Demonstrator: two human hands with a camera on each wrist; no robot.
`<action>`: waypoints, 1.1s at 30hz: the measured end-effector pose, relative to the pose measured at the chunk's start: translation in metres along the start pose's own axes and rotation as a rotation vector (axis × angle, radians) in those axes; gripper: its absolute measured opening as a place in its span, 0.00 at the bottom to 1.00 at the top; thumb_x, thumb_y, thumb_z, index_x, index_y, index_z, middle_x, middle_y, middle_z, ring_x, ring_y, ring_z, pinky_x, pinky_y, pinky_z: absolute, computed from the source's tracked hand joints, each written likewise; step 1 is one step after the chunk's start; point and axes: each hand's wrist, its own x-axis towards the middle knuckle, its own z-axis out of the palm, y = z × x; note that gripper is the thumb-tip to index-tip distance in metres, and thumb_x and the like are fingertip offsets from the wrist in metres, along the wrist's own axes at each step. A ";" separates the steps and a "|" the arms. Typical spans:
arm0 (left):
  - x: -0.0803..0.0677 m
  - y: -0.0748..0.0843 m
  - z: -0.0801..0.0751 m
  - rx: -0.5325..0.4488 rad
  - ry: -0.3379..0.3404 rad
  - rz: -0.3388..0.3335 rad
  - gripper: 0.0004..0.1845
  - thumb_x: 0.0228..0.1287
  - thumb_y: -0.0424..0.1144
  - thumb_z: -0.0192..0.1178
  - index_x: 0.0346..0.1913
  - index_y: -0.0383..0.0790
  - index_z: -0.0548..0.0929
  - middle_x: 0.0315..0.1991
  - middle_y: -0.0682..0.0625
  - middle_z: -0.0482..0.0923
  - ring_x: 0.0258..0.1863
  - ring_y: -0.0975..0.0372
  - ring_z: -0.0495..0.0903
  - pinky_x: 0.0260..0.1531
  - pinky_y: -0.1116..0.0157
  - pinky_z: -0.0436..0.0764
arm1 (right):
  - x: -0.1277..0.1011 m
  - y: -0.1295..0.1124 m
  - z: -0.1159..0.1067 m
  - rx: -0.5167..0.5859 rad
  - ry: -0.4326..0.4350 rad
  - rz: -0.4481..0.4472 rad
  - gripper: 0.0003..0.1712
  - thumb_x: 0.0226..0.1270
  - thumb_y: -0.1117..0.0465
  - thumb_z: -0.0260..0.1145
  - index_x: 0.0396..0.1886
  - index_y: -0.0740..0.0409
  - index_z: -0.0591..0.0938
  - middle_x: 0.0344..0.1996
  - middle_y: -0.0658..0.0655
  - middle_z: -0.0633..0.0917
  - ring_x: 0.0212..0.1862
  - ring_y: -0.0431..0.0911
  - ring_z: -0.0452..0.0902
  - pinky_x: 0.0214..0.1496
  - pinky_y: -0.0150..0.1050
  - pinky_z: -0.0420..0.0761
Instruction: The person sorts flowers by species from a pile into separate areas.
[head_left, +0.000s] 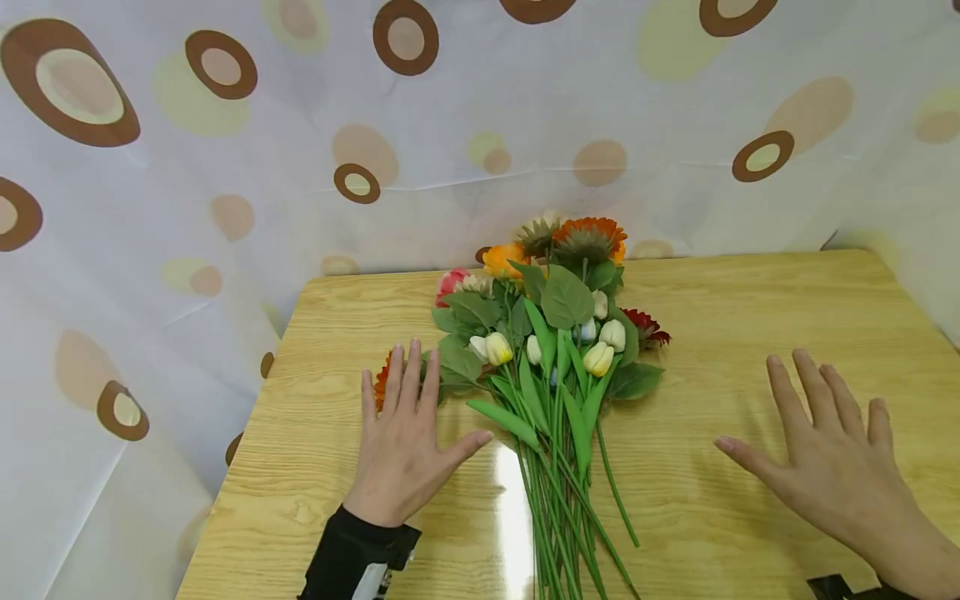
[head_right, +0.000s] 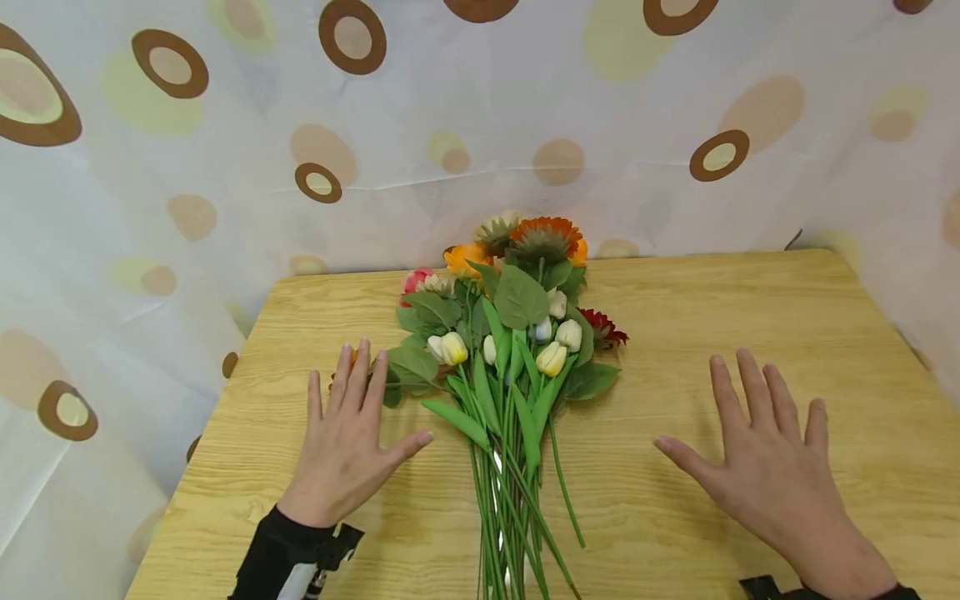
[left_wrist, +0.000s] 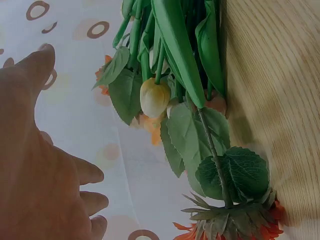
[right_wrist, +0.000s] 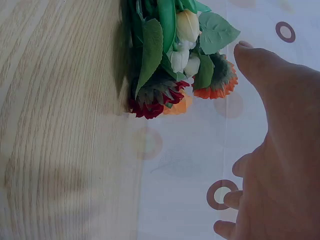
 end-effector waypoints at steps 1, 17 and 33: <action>0.000 0.000 0.001 0.005 0.000 -0.002 0.58 0.60 0.79 0.44 0.80 0.46 0.38 0.81 0.46 0.30 0.81 0.52 0.31 0.75 0.47 0.24 | 0.000 0.000 0.000 0.000 -0.002 0.003 0.63 0.64 0.30 0.61 0.81 0.56 0.37 0.79 0.68 0.36 0.78 0.69 0.30 0.66 0.77 0.27; 0.022 0.033 0.003 0.018 -0.038 0.133 0.55 0.57 0.81 0.44 0.80 0.60 0.38 0.82 0.47 0.32 0.80 0.48 0.29 0.73 0.41 0.26 | -0.001 0.004 0.003 0.017 -0.038 0.019 0.63 0.64 0.29 0.60 0.81 0.55 0.36 0.79 0.68 0.34 0.78 0.69 0.26 0.65 0.77 0.24; 0.083 0.146 0.057 0.306 -0.211 0.305 0.49 0.55 0.83 0.44 0.78 0.73 0.46 0.82 0.50 0.36 0.80 0.43 0.33 0.63 0.25 0.49 | -0.010 0.010 0.009 0.039 -0.056 0.013 0.61 0.64 0.30 0.61 0.81 0.55 0.42 0.79 0.70 0.38 0.76 0.74 0.34 0.63 0.80 0.26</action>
